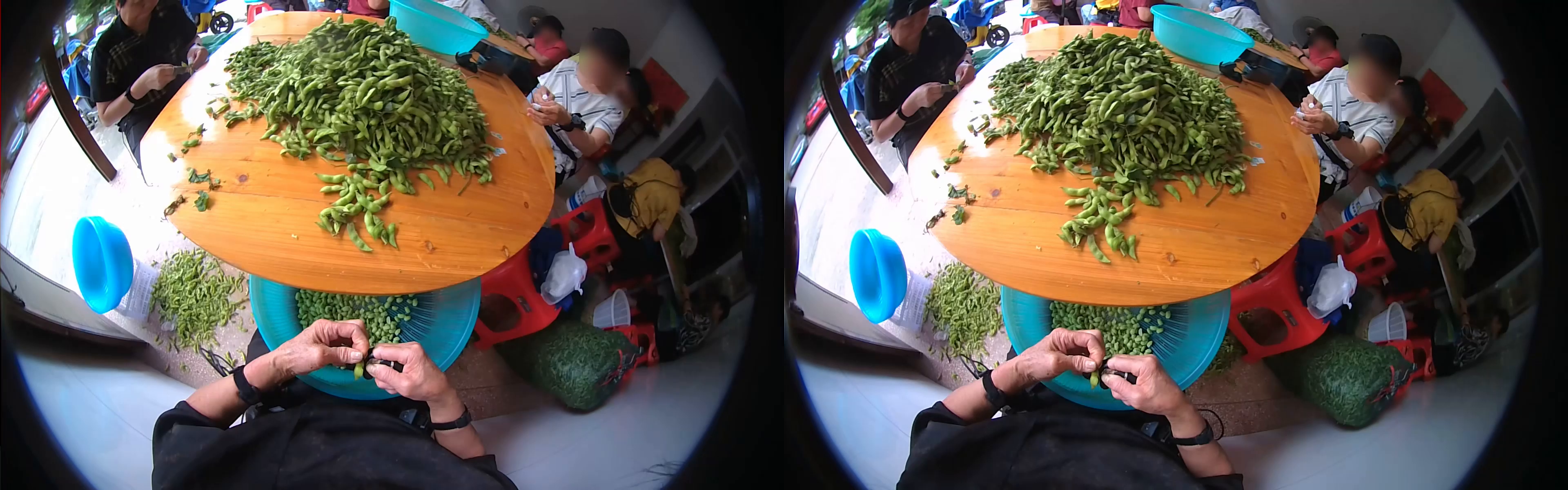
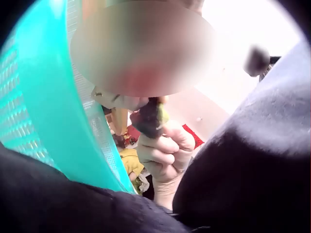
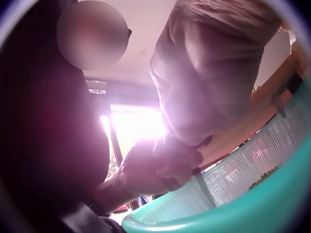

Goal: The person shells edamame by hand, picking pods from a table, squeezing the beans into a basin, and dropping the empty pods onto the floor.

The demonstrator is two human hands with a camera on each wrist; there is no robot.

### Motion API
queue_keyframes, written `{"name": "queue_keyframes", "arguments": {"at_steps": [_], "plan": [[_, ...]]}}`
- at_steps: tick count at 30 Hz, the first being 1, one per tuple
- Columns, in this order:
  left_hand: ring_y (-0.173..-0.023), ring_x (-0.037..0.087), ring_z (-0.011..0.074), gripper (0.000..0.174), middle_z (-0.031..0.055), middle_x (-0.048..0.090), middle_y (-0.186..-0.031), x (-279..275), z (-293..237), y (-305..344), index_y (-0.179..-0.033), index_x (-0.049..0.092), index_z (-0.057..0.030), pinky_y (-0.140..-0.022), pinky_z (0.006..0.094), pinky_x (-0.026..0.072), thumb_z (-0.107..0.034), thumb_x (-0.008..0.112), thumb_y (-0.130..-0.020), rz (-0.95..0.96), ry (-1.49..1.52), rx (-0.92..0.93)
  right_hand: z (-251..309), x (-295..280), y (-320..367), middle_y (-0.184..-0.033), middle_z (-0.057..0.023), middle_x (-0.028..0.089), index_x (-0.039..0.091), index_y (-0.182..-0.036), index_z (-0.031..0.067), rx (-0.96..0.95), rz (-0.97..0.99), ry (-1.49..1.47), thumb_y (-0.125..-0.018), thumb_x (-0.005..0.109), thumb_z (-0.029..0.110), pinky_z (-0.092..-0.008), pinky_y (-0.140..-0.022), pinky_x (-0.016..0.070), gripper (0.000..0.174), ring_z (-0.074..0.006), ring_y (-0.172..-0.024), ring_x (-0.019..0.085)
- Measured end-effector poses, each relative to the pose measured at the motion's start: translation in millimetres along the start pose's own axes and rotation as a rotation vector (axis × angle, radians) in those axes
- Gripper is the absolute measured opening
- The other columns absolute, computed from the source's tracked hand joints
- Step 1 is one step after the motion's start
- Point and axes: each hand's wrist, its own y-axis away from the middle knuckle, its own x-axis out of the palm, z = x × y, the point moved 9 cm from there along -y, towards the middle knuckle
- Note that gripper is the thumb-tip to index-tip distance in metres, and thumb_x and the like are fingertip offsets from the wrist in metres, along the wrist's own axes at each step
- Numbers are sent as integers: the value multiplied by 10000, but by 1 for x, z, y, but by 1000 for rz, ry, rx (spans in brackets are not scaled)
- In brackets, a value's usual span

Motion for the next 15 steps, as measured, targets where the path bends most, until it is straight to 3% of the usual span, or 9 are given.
{"name": "queue_keyframes", "arguments": {"at_steps": [3, 4, 7, 8, 12, 14, 15], "plan": [[-773, 475, 40, 118, -55, 528, -885, 0, 5, -3, -896, 611, -71, -641, 207, 379, -160, 678, -937, -95, 90, 18, -18, -10, 0, -619, 5, 529, 597, -821, -12, 149, -95, -115, -927, 602, 37, -230, -457, 377, 116, -48, -520, 468], [-773, 475, 40, 118, -55, 528, -885, 1, 10, -3, -896, 611, -71, -641, 207, 379, -160, 678, -937, -94, 91, 19, -13, -13, -3, -630, 5, 535, 597, -830, -10, 60, -121, 4, -940, 591, 51, -229, -461, 381, 126, -45, -530, 473], [-607, 470, 35, 230, -52, 560, -688, -13, 8, -4, -889, 602, -59, -512, 224, 370, -248, 734, -899, -297, -282, 63, -9, -17, -4, -645, 2, 542, 598, -826, -11, -47, -179, 156, -926, 591, 42, -233, -466, 391, 113, -48, -532, 483], [-534, 502, 57, 269, -11, 598, -606, -12, 0, -2, -876, 618, -36, -479, 258, 403, -275, 741, -888, -314, -402, 66, -9, -17, -4, -645, 2, 542, 598, -826, -11, -47, -183, 155, -926, 591, 42, -233, -466, 391, 113, -48, -532, 483], [-576, 614, 118, 272, 73, 663, -665, -4, -19, 1, -869, 629, -12, -511, 301, 465, -260, 737, -886, -302, -649, 145, -2, -18, -2, -658, -41, 555, 596, -806, -17, -151, -201, 299, -868, 611, 30, -272, -484, 416, 78, -98, -527, 521], [-615, 674, 227, 252, 131, 671, -689, 1, -20, 0, -896, 635, 4, -538, 353, 501, -233, 722, -893, -277, -722, 199, 2, -19, -1, -660, -59, 556, 595, -801, -20, -185, -205, 353, -848, 617, 27, -286, -491, 423, 70, -118, -531, 536], [-615, 674, 227, 252, 131, 671, -689, 1, -21, 0, -896, 635, 4, -538, 353, 501, -233, 722, -893, -276, -724, 197, 7, -20, -2, -680, -108, 559, 590, -806, -31, -191, -201, 391, -826, 628, 34, -322, -527, 438, 77, -214, -568, 551]]}}
